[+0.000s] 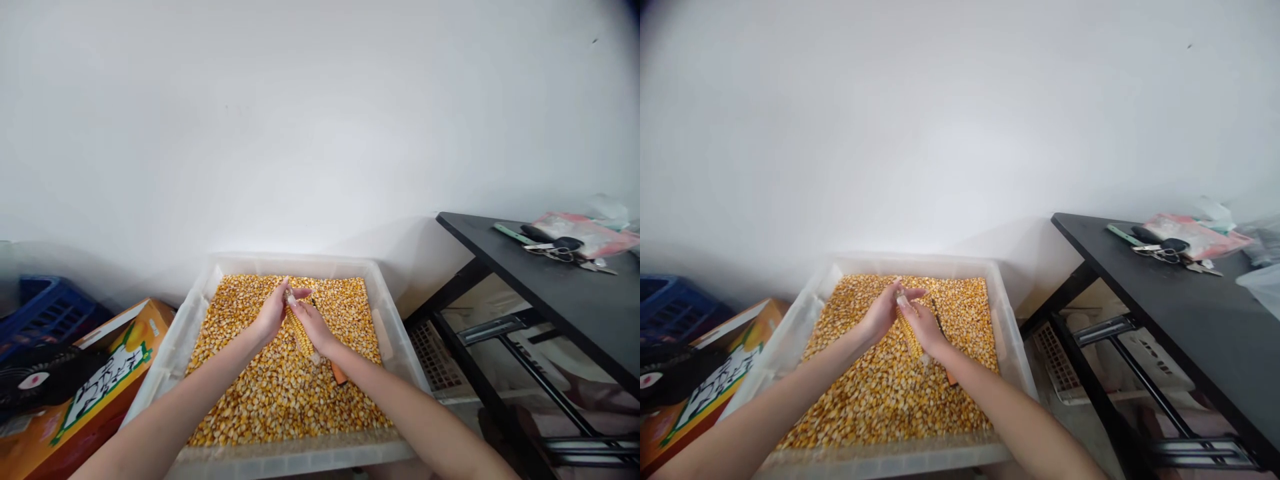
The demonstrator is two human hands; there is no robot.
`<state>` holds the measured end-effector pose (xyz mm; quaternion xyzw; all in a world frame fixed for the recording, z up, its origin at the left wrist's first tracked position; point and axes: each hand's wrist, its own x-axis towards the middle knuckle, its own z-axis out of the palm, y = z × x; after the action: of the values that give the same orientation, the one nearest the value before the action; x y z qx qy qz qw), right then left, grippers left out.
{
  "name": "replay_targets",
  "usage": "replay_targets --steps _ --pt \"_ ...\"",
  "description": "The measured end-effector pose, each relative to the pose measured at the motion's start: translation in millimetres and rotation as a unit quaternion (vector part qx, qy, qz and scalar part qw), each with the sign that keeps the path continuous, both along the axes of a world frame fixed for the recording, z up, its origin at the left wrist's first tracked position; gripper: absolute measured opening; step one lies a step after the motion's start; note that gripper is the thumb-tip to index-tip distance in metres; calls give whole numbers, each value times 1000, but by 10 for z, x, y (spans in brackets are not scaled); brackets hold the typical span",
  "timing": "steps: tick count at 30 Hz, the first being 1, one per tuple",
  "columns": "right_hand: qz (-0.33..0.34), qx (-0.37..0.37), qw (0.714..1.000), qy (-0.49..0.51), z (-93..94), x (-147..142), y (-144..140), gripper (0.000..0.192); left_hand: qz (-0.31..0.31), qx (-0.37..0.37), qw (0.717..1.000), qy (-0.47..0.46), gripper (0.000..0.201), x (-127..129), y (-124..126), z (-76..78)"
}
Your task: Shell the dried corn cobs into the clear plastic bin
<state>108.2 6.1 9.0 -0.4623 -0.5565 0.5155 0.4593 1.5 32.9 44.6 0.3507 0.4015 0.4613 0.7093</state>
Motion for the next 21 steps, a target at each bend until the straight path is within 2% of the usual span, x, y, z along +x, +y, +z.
replay_targets --steps 7,11,14,17,21 --pt "-36 -95 993 67 -33 -5 17 56 -40 -5 999 10 42 18 -9 -20" --pt "4 -120 986 116 8 -23 1 58 0 -18 1000 14 41 -9 38 -30" --pt "44 -142 980 130 66 -25 -18 49 49 -27 998 -6 38 -69 103 -8" --pt "47 -138 977 153 105 -21 -27 36 85 -22 995 -36 33 -127 156 24" --pt "22 -180 967 177 126 -25 -22 29 52 -22 998 -35 38 -145 157 55"
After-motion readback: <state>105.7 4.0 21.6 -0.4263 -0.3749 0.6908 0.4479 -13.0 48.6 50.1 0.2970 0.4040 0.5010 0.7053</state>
